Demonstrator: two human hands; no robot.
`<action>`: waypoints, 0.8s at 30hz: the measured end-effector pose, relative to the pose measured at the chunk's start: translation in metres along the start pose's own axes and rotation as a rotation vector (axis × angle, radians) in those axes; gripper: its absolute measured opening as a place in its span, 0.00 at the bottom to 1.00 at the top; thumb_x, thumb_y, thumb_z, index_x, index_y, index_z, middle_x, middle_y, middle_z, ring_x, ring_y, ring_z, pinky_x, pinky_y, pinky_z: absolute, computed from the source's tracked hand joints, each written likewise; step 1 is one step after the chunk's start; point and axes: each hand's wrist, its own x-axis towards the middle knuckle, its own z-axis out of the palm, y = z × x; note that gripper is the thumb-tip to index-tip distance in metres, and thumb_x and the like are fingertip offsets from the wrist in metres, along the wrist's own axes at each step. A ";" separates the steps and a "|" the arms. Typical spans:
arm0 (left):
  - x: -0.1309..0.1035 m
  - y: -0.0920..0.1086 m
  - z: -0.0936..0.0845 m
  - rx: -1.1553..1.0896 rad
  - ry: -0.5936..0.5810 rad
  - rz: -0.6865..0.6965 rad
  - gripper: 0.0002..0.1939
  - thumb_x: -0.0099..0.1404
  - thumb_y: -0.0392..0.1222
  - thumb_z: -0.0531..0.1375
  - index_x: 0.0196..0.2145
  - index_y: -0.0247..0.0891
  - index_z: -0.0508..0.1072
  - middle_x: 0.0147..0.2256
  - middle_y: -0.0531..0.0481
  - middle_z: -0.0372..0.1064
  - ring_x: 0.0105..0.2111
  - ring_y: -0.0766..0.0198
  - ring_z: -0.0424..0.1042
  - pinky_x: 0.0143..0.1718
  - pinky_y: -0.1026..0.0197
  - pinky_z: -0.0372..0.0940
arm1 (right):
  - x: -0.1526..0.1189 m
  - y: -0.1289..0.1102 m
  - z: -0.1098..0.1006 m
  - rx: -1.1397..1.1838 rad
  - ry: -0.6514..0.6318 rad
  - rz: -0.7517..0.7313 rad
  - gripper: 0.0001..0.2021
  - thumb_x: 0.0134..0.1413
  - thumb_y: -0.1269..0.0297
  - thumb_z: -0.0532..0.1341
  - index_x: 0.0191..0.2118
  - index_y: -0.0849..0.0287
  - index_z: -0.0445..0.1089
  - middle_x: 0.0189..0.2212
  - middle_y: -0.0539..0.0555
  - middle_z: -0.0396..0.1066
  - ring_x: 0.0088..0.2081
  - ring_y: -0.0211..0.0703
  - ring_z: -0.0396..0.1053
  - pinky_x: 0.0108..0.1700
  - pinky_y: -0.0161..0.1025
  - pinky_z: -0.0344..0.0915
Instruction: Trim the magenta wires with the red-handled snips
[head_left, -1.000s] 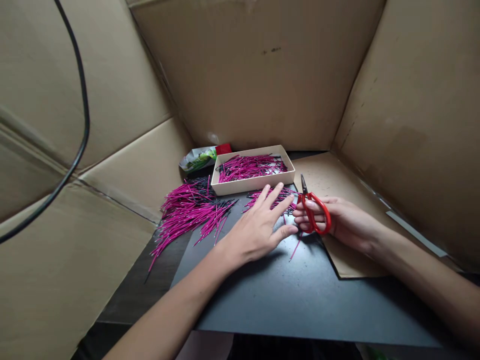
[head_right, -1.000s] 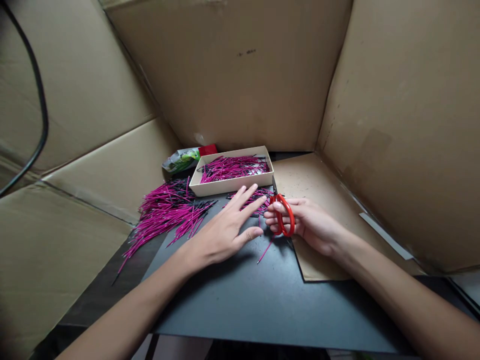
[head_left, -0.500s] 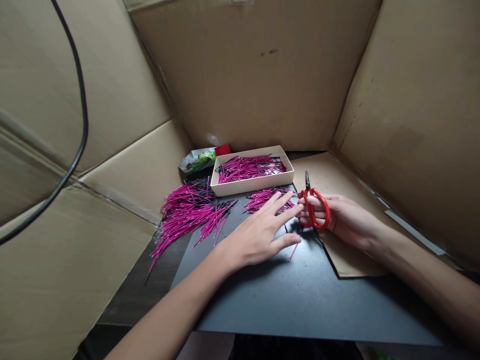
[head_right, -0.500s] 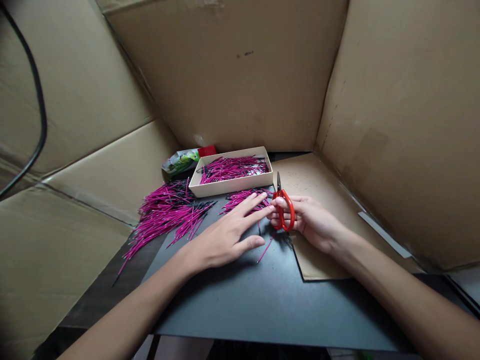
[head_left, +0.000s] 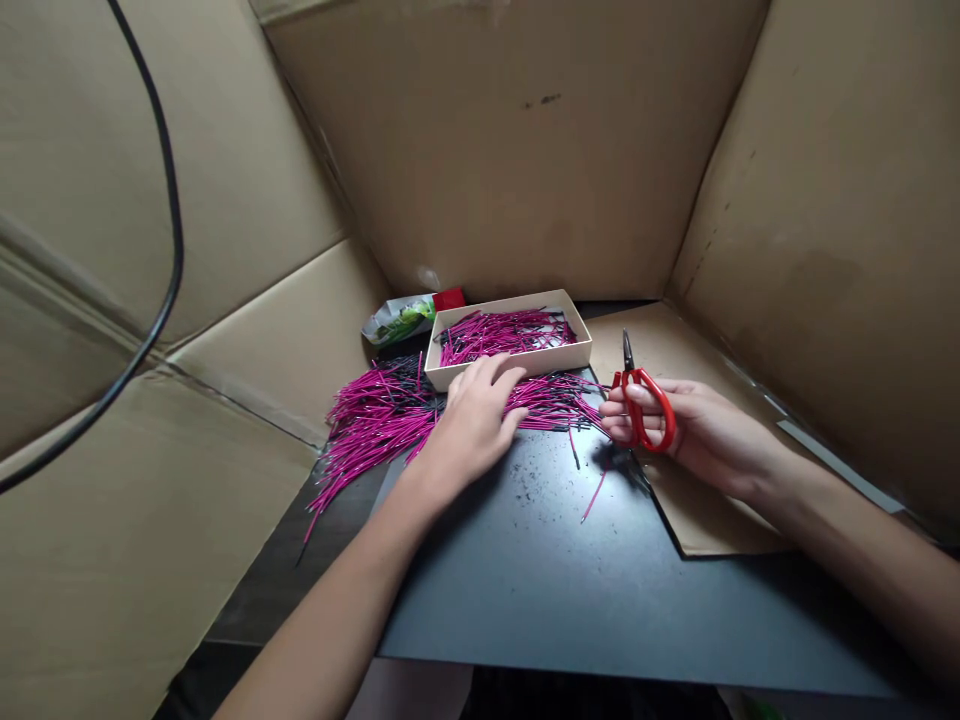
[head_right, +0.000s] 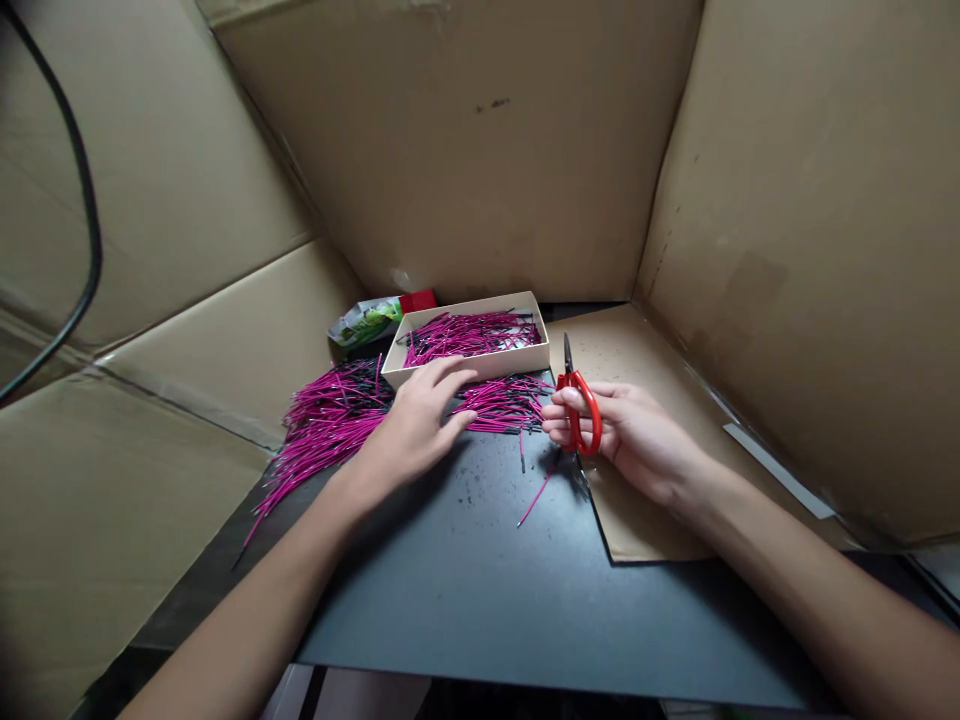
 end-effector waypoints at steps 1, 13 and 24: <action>0.000 -0.004 0.001 -0.009 -0.014 0.018 0.16 0.66 0.39 0.56 0.52 0.37 0.66 0.57 0.40 0.59 0.58 0.49 0.57 0.57 0.43 0.56 | 0.000 0.000 0.000 -0.005 -0.001 -0.003 0.16 0.50 0.60 0.67 0.43 0.63 0.73 0.41 0.62 0.75 0.37 0.45 0.75 0.45 0.46 0.72; -0.001 0.008 0.014 0.067 -0.179 0.131 0.08 0.64 0.29 0.52 0.32 0.36 0.69 0.37 0.46 0.64 0.38 0.59 0.62 0.38 0.57 0.61 | -0.004 -0.002 0.001 -0.096 -0.008 -0.019 0.16 0.47 0.56 0.67 0.39 0.63 0.75 0.36 0.61 0.75 0.33 0.44 0.72 0.38 0.43 0.72; -0.001 0.006 0.007 -0.171 0.014 0.000 0.06 0.66 0.30 0.51 0.33 0.37 0.64 0.32 0.48 0.66 0.30 0.63 0.65 0.33 0.60 0.59 | -0.004 -0.006 0.004 -0.163 -0.014 -0.045 0.16 0.47 0.54 0.67 0.36 0.62 0.75 0.34 0.60 0.75 0.31 0.40 0.70 0.34 0.40 0.70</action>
